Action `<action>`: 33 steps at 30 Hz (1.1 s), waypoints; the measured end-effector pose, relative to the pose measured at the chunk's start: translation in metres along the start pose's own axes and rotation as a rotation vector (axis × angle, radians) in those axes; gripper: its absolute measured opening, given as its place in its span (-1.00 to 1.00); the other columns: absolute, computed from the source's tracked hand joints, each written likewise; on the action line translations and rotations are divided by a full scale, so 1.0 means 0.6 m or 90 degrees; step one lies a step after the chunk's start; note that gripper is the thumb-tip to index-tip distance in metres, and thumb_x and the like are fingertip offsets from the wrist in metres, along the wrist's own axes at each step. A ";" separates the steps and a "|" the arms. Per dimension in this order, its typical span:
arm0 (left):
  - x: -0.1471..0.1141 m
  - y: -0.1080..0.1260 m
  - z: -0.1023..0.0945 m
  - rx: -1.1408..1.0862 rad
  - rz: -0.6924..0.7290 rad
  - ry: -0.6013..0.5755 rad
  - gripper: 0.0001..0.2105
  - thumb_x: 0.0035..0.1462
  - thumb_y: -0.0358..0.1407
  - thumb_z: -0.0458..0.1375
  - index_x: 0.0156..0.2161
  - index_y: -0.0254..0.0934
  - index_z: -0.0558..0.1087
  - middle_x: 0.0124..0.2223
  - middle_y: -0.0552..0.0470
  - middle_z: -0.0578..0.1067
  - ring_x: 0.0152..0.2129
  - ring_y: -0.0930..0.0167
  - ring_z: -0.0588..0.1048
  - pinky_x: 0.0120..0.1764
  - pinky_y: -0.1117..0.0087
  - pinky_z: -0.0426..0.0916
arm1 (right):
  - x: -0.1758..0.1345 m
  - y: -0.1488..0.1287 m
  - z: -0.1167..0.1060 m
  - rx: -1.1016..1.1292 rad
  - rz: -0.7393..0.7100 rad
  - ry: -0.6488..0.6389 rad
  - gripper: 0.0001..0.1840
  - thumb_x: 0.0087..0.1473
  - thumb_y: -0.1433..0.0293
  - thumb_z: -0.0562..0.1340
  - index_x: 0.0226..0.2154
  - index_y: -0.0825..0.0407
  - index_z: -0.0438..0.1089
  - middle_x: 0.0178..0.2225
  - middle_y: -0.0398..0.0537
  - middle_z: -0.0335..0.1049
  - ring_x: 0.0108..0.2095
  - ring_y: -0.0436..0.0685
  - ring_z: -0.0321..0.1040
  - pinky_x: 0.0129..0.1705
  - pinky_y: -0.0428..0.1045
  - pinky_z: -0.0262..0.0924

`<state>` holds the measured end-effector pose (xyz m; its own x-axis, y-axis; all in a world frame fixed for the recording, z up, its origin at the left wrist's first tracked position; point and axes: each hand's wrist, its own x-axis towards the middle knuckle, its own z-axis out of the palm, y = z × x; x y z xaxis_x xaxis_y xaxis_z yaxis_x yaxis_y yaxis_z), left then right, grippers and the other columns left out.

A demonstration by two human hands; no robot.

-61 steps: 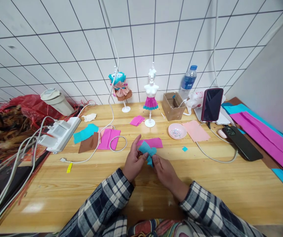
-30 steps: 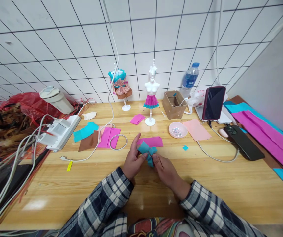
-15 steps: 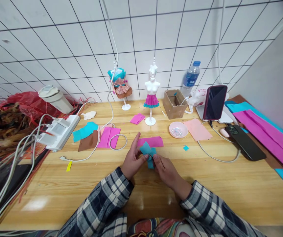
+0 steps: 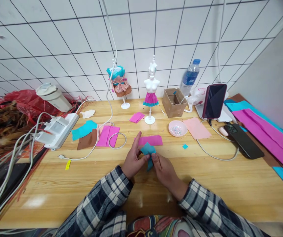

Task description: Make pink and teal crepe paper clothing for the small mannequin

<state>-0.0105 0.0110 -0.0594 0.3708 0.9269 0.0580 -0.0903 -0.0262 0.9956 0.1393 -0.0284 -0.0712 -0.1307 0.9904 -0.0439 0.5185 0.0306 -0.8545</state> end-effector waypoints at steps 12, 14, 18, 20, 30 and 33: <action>0.001 -0.001 -0.002 -0.016 0.022 0.024 -0.22 0.14 -0.22 0.20 0.34 -0.19 -0.14 -0.28 0.09 0.38 -0.35 0.46 0.36 -0.22 0.42 0.24 | 0.002 -0.001 -0.001 -0.018 -0.002 0.014 -0.49 0.30 0.09 -0.20 -0.40 -0.01 0.27 -0.47 -0.08 0.38 -0.44 0.09 0.28 -0.40 -0.05 0.02; 0.002 -0.003 -0.002 -0.024 0.029 0.040 -0.26 0.16 -0.25 0.18 0.34 -0.17 -0.11 -0.31 0.11 0.36 -0.39 0.48 0.34 -0.26 0.44 0.23 | 0.002 0.001 0.000 -0.026 -0.006 0.014 -0.49 0.30 0.09 -0.20 -0.43 -0.02 0.25 -0.49 -0.10 0.35 -0.47 0.08 0.25 -0.41 -0.05 0.00; 0.002 -0.005 -0.002 -0.030 0.026 0.035 -0.27 0.16 -0.29 0.18 0.33 -0.14 -0.11 -0.31 0.11 0.36 -0.38 0.49 0.34 -0.25 0.44 0.23 | 0.001 0.001 -0.001 -0.001 -0.018 0.003 -0.49 0.31 0.10 -0.20 -0.44 -0.02 0.23 -0.50 -0.14 0.32 -0.48 0.06 0.22 -0.43 -0.06 -0.01; 0.001 -0.005 -0.001 -0.033 0.021 0.030 -0.26 0.16 -0.30 0.18 0.33 -0.14 -0.11 -0.31 0.12 0.37 -0.38 0.49 0.34 -0.25 0.45 0.23 | 0.001 0.000 -0.002 0.011 -0.020 -0.002 -0.50 0.31 0.10 -0.20 -0.45 -0.02 0.22 -0.51 -0.15 0.31 -0.48 0.05 0.22 -0.43 -0.06 -0.01; 0.000 -0.006 0.000 -0.054 0.007 0.001 -0.21 0.13 -0.29 0.20 0.34 -0.13 -0.16 -0.33 0.13 0.36 -0.40 0.49 0.35 -0.25 0.43 0.24 | 0.000 0.000 -0.003 0.018 -0.020 -0.005 -0.52 0.31 0.12 -0.19 -0.42 -0.01 0.24 -0.50 -0.14 0.32 -0.48 0.05 0.22 -0.42 -0.06 0.02; -0.001 -0.005 0.000 -0.051 -0.002 -0.001 -0.19 0.13 -0.30 0.20 0.35 -0.14 -0.18 -0.32 0.11 0.37 -0.38 0.48 0.35 -0.23 0.41 0.25 | 0.000 0.000 -0.003 0.026 -0.020 -0.002 -0.51 0.31 0.12 -0.19 -0.42 -0.01 0.25 -0.49 -0.13 0.34 -0.49 0.05 0.22 -0.44 -0.06 0.02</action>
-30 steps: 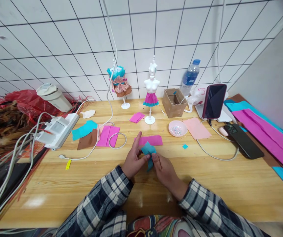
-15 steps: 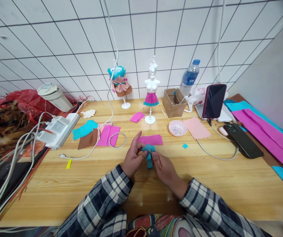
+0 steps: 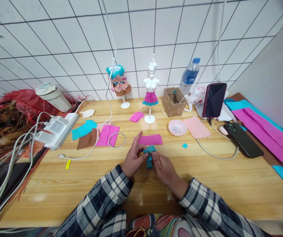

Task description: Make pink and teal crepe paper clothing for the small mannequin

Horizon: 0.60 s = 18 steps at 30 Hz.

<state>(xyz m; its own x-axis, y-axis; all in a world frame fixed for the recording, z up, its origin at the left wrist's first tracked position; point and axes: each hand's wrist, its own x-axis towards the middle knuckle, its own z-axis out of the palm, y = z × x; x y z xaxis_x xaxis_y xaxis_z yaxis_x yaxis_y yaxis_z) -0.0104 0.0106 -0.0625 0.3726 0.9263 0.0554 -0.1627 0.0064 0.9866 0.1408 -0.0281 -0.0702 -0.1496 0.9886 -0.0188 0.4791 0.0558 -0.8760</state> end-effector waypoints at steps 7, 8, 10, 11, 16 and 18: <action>-0.001 0.002 0.001 0.023 -0.011 0.011 -0.17 0.11 -0.28 0.22 0.35 -0.14 -0.18 -0.31 0.10 0.40 -0.37 0.47 0.37 -0.21 0.39 0.26 | 0.001 -0.001 -0.001 -0.013 0.000 0.001 -0.52 0.31 0.13 -0.18 -0.42 -0.01 0.26 -0.50 -0.14 0.34 -0.51 0.04 0.21 -0.45 -0.07 -0.02; -0.001 0.002 0.001 0.025 -0.013 0.013 -0.17 0.10 -0.27 0.23 0.35 -0.14 -0.18 -0.31 0.10 0.41 -0.37 0.46 0.38 -0.20 0.38 0.26 | 0.001 -0.002 -0.001 -0.016 0.002 0.002 -0.52 0.31 0.13 -0.18 -0.42 -0.01 0.26 -0.50 -0.14 0.33 -0.50 0.05 0.21 -0.44 -0.07 -0.02; -0.001 0.002 0.000 0.033 -0.014 0.016 -0.15 0.09 -0.28 0.24 0.35 -0.15 -0.18 -0.30 0.09 0.42 -0.36 0.46 0.38 -0.19 0.38 0.26 | 0.002 -0.002 -0.001 -0.022 0.005 0.003 -0.52 0.31 0.13 -0.18 -0.42 -0.01 0.26 -0.50 -0.14 0.33 -0.50 0.05 0.21 -0.44 -0.07 -0.02; -0.001 0.001 0.000 0.036 -0.013 0.015 -0.15 0.09 -0.27 0.24 0.35 -0.15 -0.17 -0.29 0.08 0.42 -0.35 0.46 0.38 -0.19 0.38 0.25 | 0.002 -0.002 0.000 -0.025 0.005 0.004 -0.52 0.31 0.13 -0.19 -0.41 -0.01 0.25 -0.50 -0.14 0.33 -0.50 0.05 0.21 -0.44 -0.06 -0.02; 0.002 -0.001 -0.004 0.006 0.001 0.028 -0.28 0.18 -0.26 0.15 0.34 -0.18 -0.13 -0.34 0.10 0.38 -0.43 0.49 0.34 -0.29 0.44 0.23 | 0.003 -0.003 -0.001 -0.040 0.008 0.002 -0.50 0.31 0.10 -0.20 -0.44 -0.02 0.23 -0.51 -0.15 0.31 -0.48 0.06 0.22 -0.43 -0.06 -0.02; 0.003 -0.004 -0.006 0.017 0.004 0.034 -0.28 0.18 -0.28 0.14 0.34 -0.19 -0.14 -0.36 0.10 0.39 -0.44 0.49 0.34 -0.30 0.44 0.24 | 0.003 -0.004 -0.002 -0.041 0.007 -0.004 -0.50 0.31 0.11 -0.20 -0.44 -0.02 0.23 -0.51 -0.15 0.32 -0.47 0.06 0.23 -0.42 -0.07 0.00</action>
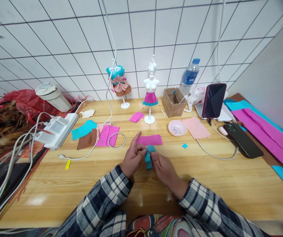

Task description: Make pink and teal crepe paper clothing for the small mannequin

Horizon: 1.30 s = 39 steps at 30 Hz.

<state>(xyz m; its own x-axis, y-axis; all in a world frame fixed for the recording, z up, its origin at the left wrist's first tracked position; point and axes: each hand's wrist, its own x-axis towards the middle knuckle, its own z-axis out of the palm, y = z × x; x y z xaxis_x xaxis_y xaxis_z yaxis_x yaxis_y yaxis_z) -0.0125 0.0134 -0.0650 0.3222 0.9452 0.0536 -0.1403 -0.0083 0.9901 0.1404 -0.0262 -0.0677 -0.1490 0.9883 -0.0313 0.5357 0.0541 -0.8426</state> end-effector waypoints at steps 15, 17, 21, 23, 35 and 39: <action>-0.002 -0.003 0.004 0.099 0.012 -0.011 -0.26 0.18 -0.24 0.15 0.35 -0.18 -0.15 -0.34 0.07 0.44 -0.37 0.44 0.41 -0.20 0.38 0.29 | 0.005 0.001 0.005 0.016 -0.004 0.001 -0.49 0.31 0.09 -0.20 -0.46 -0.02 0.21 -0.50 -0.15 0.32 -0.46 0.06 0.24 -0.40 -0.06 0.04; -0.004 -0.004 0.004 0.077 0.007 -0.008 -0.25 0.18 -0.25 0.15 0.35 -0.20 -0.17 -0.33 0.07 0.44 -0.36 0.44 0.42 -0.22 0.39 0.30 | -0.002 -0.003 -0.003 0.022 -0.003 0.002 -0.48 0.31 0.10 -0.22 -0.47 -0.02 0.21 -0.51 -0.15 0.31 -0.47 0.06 0.24 -0.41 -0.06 0.05; -0.006 0.030 -0.023 0.027 -0.040 0.098 -0.27 0.14 -0.25 0.18 0.32 -0.24 -0.08 -0.40 0.15 0.41 -0.50 0.53 0.40 -0.37 0.48 0.31 | -0.048 0.004 -0.058 0.020 -0.019 -0.029 -0.50 0.32 0.14 -0.21 -0.39 -0.04 0.29 -0.49 -0.15 0.39 -0.45 0.08 0.34 -0.41 -0.06 0.11; 0.004 0.073 -0.047 0.053 -0.100 0.129 -0.29 0.08 -0.23 0.23 0.28 -0.27 0.04 -0.45 0.17 0.41 -0.60 0.54 0.39 -0.48 0.51 0.31 | -0.074 0.023 -0.097 -0.032 -0.024 0.007 -0.59 0.31 0.15 -0.15 -0.20 -0.07 0.33 -0.36 -0.10 0.47 -0.35 0.11 0.41 -0.36 -0.04 0.17; 0.160 0.115 -0.102 0.386 0.019 0.159 -0.49 0.03 -0.25 0.22 0.11 -0.33 0.32 -0.33 -0.04 0.56 -0.40 0.36 0.55 -0.23 0.25 0.45 | -0.029 0.090 -0.147 -0.478 -0.179 0.080 -0.71 0.18 0.26 0.15 -0.07 -0.01 0.37 -0.16 0.07 0.40 -0.13 0.24 0.29 -0.11 0.11 0.15; 0.119 0.101 -0.102 0.499 0.035 0.178 -0.53 -0.12 -0.41 0.27 -0.01 -0.26 0.46 0.04 -0.18 0.44 -0.02 0.15 0.41 0.09 0.04 0.23 | -0.033 0.053 -0.119 -0.419 -0.209 0.098 -0.64 0.17 0.25 0.16 0.01 -0.01 0.32 -0.06 0.08 0.37 -0.05 0.27 0.23 0.01 0.16 0.08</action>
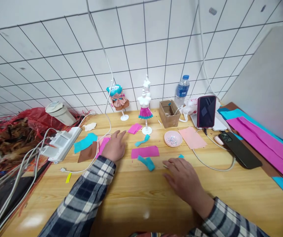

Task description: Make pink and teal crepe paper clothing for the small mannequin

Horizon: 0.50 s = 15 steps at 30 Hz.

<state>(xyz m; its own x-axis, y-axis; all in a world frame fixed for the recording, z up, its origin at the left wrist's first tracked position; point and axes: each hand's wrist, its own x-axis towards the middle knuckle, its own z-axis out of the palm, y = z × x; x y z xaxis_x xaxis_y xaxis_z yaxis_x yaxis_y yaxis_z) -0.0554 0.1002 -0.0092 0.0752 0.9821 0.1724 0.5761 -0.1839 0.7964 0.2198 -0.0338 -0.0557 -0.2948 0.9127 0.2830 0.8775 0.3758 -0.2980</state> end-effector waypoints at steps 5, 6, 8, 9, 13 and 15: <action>-0.075 0.042 0.012 0.196 0.257 -0.196 -0.64 0.18 -0.36 0.05 0.09 -0.19 0.40 0.05 -0.13 0.41 0.03 0.23 0.35 0.11 0.10 0.21 | 0.053 -0.054 0.017 0.093 0.005 -0.051 -0.62 0.04 0.20 0.28 -0.10 -0.01 0.38 -0.09 0.06 0.36 -0.07 0.27 0.22 -0.03 0.14 0.12; -0.088 0.047 0.019 0.197 0.284 -0.238 -0.64 0.20 -0.32 0.06 0.10 -0.17 0.39 0.06 -0.13 0.42 0.03 0.23 0.35 0.10 0.10 0.22 | 0.062 -0.058 0.021 0.099 0.001 -0.057 -0.72 0.03 0.25 0.29 -0.18 -0.01 0.41 -0.11 0.04 0.36 -0.08 0.25 0.22 -0.03 0.13 0.12; -0.109 0.047 0.033 0.184 0.308 -0.291 -0.60 0.19 -0.26 0.10 0.14 -0.16 0.34 0.10 -0.14 0.39 0.06 0.22 0.32 0.12 0.09 0.20 | 0.070 -0.060 0.027 0.115 -0.023 -0.074 -0.90 0.03 0.38 0.27 -0.31 -0.01 0.41 -0.17 -0.01 0.37 -0.11 0.21 0.24 -0.05 0.09 0.12; -0.116 0.043 0.038 0.185 0.308 -0.307 -0.56 0.16 -0.23 0.13 0.16 -0.16 0.32 0.14 -0.14 0.37 0.09 0.20 0.29 0.13 0.07 0.18 | 0.070 -0.058 0.028 0.127 -0.036 -0.082 -0.94 0.05 0.43 0.24 -0.34 -0.01 0.39 -0.20 -0.04 0.38 -0.13 0.18 0.24 -0.05 0.08 0.12; -0.127 0.019 0.056 0.259 0.235 -0.332 -0.60 0.03 -0.26 0.26 0.02 -0.10 0.42 0.14 -0.09 0.36 0.11 0.14 0.25 0.10 -0.01 0.12 | 0.059 -0.050 0.029 0.163 -0.032 -0.082 -0.89 0.09 0.42 0.21 -0.25 0.01 0.35 -0.23 -0.03 0.39 -0.17 0.16 0.25 -0.07 0.07 0.13; -0.125 0.013 0.064 0.285 0.194 -0.324 -0.73 -0.01 -0.30 0.28 -0.14 -0.14 0.48 0.06 -0.06 0.42 0.04 0.15 0.30 0.05 0.01 0.13 | 0.055 -0.048 0.032 0.147 -0.015 -0.082 -0.82 0.07 0.38 0.24 -0.21 0.01 0.36 -0.20 -0.01 0.38 -0.16 0.19 0.24 -0.07 0.09 0.13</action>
<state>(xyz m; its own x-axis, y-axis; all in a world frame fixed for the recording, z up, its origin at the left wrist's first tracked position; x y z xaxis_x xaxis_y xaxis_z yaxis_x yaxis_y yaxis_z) -0.0251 0.0265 -0.0381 0.5894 0.8074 -0.0286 0.7379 -0.5236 0.4257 0.1777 -0.0117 -0.0552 -0.3727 0.9108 0.1777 0.7647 0.4099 -0.4972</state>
